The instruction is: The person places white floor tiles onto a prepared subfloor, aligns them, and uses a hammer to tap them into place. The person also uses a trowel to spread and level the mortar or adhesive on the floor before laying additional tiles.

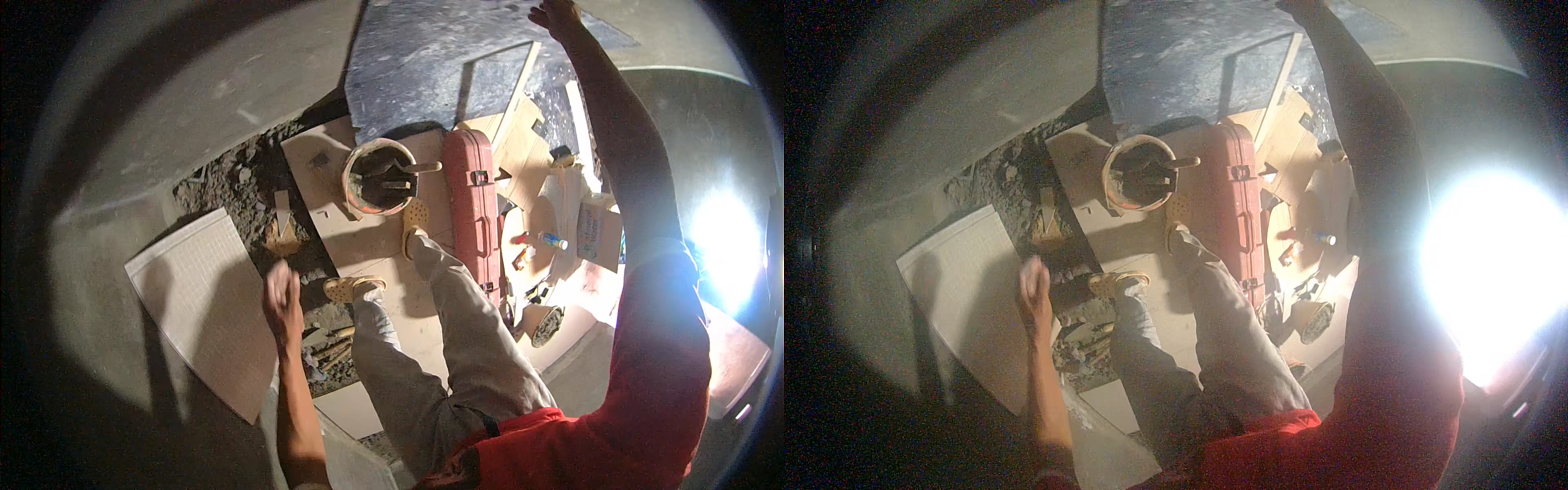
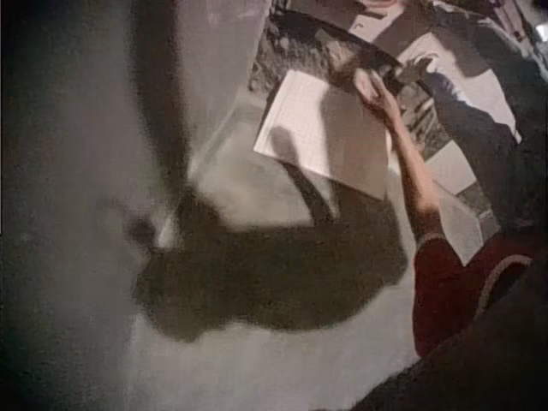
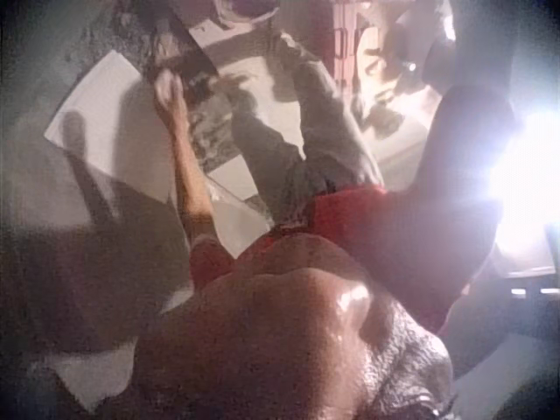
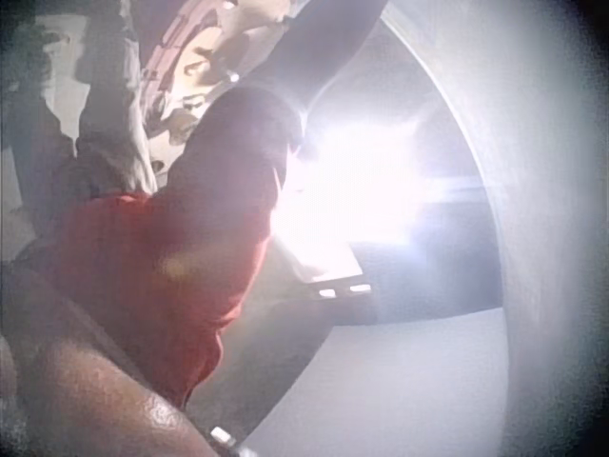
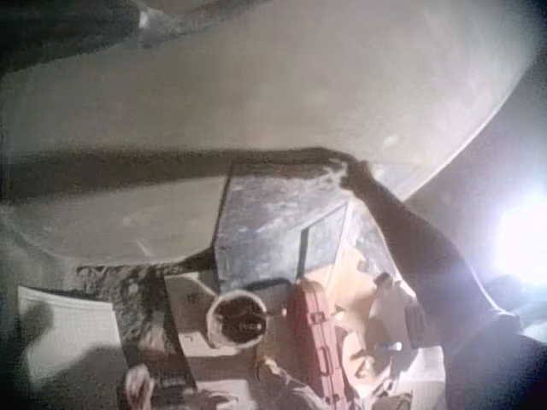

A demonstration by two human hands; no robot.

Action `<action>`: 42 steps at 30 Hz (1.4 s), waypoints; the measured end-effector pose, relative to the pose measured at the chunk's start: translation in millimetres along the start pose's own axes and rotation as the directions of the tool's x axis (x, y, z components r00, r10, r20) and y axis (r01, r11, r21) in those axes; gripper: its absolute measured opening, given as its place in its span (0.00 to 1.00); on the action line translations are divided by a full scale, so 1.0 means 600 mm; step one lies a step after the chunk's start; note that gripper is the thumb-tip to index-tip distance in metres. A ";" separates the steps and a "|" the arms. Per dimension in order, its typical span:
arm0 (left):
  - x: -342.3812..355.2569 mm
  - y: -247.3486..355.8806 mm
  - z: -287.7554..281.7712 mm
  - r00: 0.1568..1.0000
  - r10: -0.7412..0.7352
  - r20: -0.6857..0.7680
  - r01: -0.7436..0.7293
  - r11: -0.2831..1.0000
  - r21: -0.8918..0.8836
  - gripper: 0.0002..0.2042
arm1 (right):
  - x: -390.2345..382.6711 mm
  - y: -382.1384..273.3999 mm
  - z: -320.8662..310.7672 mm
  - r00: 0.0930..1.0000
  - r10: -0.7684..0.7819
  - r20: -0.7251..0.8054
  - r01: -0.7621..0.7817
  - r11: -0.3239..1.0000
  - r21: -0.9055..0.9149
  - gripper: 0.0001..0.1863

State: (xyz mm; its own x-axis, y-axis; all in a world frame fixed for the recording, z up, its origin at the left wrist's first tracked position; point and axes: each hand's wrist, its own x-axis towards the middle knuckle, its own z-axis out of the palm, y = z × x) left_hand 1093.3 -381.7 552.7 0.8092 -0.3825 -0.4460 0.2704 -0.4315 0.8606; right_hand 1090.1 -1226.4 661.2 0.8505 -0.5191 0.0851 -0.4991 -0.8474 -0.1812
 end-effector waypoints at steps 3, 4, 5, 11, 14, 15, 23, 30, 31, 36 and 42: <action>0.197 0.188 0.118 0.974 0.198 0.107 -0.192 0.979 -0.070 0.30 | 0.045 0.144 0.057 0.930 -0.357 -0.093 0.364 0.929 0.071 0.41; 0.251 0.243 0.162 0.962 0.249 0.111 -0.249 0.968 -0.010 0.31 | 0.055 0.176 0.097 0.983 -0.186 -0.011 0.185 0.981 -0.066 0.42; 0.296 0.292 0.204 0.925 0.361 0.117 -0.365 0.931 0.015 0.33 | 0.060 0.201 0.125 0.999 -0.001 0.052 0.012 0.978 -0.209 0.43; 0.453 0.429 0.382 0.944 0.330 0.007 -0.328 0.936 0.130 0.38 | 0.004 0.127 0.146 0.869 0.482 0.113 -0.196 0.125 0.973 0.52; 0.471 0.429 0.420 0.949 0.298 -0.103 -0.301 0.954 -0.006 0.37 | -0.025 0.063 0.068 0.734 0.595 0.329 -0.190 -0.285 0.939 0.56; 0.474 0.429 0.428 0.951 0.272 -0.150 -0.270 0.962 0.033 0.37 | -0.031 0.054 0.043 0.698 0.641 0.318 -0.185 -0.267 0.946 0.56; 0.467 0.426 0.404 0.920 0.358 -0.157 -0.313 0.915 0.255 0.37 | -0.043 0.100 -0.042 0.611 0.696 0.376 -0.303 -0.233 0.924 0.58; 0.460 0.415 0.383 0.886 0.453 -0.098 -0.427 0.880 0.207 0.31 | -0.051 0.137 -0.068 0.734 0.564 0.378 -0.345 -0.169 0.923 0.51; 0.456 0.413 0.384 0.921 0.374 -0.112 -0.346 0.914 0.211 0.32 | -0.056 0.142 -0.072 0.760 0.530 0.377 -0.357 -0.145 0.923 0.50; 0.460 0.407 0.392 0.955 0.261 -0.140 -0.177 0.883 0.435 0.41 | -0.052 0.185 -0.101 0.773 0.485 0.409 -0.516 0.105 0.850 0.34; 0.473 0.441 0.401 0.958 0.259 -0.126 -0.223 0.943 0.247 0.43 | -0.064 0.293 -0.054 0.836 0.486 0.255 -0.397 0.216 0.892 0.33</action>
State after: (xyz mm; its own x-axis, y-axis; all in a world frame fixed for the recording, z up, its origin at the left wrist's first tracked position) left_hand 1269.1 -801.0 594.8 0.9106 -0.3752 -0.1732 -0.0538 -0.5232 0.8505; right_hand 964.4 -1358.7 657.8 0.5103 -0.8177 -0.2664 -0.2973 0.1230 -0.9468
